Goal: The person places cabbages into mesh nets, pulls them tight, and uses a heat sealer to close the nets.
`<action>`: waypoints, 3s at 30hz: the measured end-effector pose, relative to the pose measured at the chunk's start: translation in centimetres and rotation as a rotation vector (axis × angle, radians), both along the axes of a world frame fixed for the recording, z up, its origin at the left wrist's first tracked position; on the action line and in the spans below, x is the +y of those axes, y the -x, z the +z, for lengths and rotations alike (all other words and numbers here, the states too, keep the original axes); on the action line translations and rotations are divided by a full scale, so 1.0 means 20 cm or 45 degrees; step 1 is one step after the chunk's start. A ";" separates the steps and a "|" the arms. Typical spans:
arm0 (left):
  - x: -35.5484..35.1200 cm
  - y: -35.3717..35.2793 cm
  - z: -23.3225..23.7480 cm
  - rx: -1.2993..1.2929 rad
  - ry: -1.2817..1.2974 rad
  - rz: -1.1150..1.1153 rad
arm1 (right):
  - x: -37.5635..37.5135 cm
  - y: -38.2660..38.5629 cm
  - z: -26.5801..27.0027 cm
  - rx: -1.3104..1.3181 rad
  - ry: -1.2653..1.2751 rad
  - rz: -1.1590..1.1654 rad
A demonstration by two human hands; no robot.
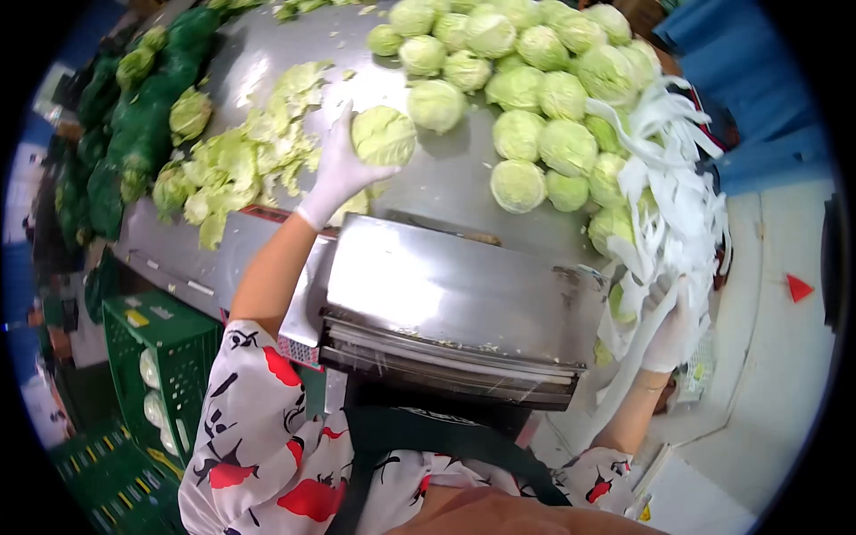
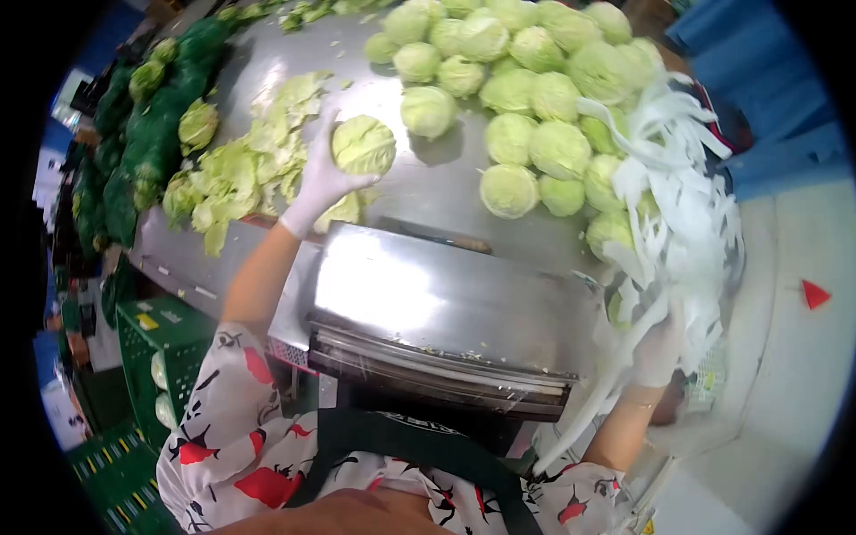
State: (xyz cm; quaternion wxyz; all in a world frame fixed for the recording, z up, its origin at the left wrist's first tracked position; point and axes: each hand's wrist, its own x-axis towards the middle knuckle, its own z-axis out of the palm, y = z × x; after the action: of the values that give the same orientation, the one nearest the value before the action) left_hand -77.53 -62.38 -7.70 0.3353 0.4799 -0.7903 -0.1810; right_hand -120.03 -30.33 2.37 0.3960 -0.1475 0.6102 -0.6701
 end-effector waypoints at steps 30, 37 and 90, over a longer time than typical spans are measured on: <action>1.64 -0.82 0.21 1.589 -0.790 0.021 | -0.09 -2.28 -0.18 0.660 0.218 0.837; 1.42 -1.05 -0.21 1.299 -0.402 0.816 | -0.25 -2.19 -0.20 -0.033 0.115 1.002; 1.03 -0.90 -0.22 0.772 -0.330 0.553 | -0.69 -2.20 -0.49 0.953 0.237 1.162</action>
State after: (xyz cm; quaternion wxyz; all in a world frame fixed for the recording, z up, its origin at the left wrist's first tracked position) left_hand -59.54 -41.86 -12.02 0.5207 0.5990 -0.5061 -0.3375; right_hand -76.03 -44.05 -7.50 0.3875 -0.6550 0.5219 -0.3853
